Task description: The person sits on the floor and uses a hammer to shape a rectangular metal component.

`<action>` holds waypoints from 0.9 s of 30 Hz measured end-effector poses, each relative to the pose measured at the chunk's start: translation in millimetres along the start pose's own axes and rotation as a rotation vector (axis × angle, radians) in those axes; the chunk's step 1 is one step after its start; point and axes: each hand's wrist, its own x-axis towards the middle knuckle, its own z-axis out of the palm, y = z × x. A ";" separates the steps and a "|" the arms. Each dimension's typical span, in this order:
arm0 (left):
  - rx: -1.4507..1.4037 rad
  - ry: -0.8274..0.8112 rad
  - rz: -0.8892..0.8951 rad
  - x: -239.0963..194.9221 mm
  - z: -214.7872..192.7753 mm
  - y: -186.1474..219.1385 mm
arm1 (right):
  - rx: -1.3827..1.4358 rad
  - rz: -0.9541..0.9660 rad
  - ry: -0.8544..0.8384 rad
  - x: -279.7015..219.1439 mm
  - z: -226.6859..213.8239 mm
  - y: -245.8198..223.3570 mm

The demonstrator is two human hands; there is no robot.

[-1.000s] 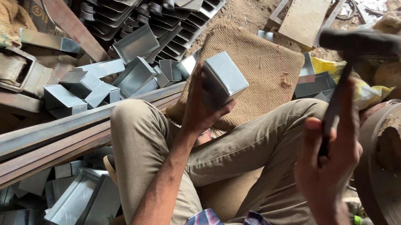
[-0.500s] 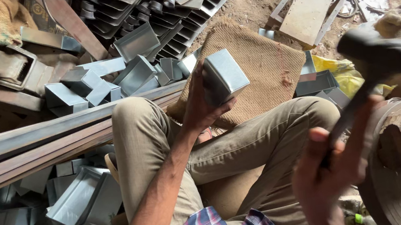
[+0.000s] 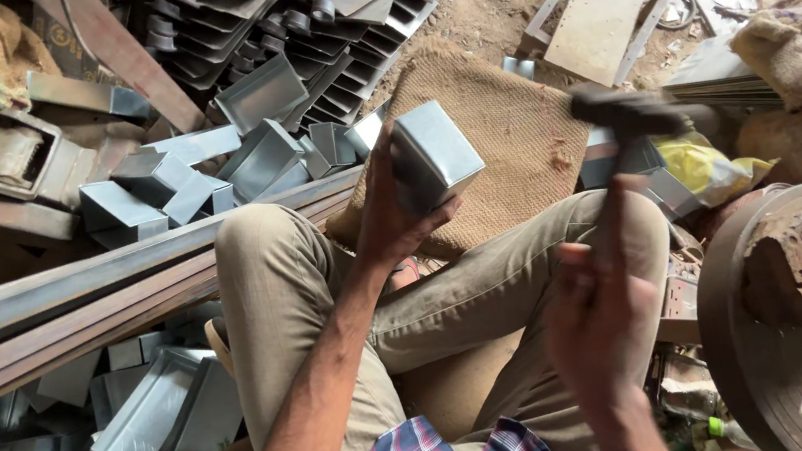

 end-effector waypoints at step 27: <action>0.004 0.019 -0.003 -1.4 1.1 -5.5 | -0.165 -0.129 -0.403 69.0 -12.5 -28.1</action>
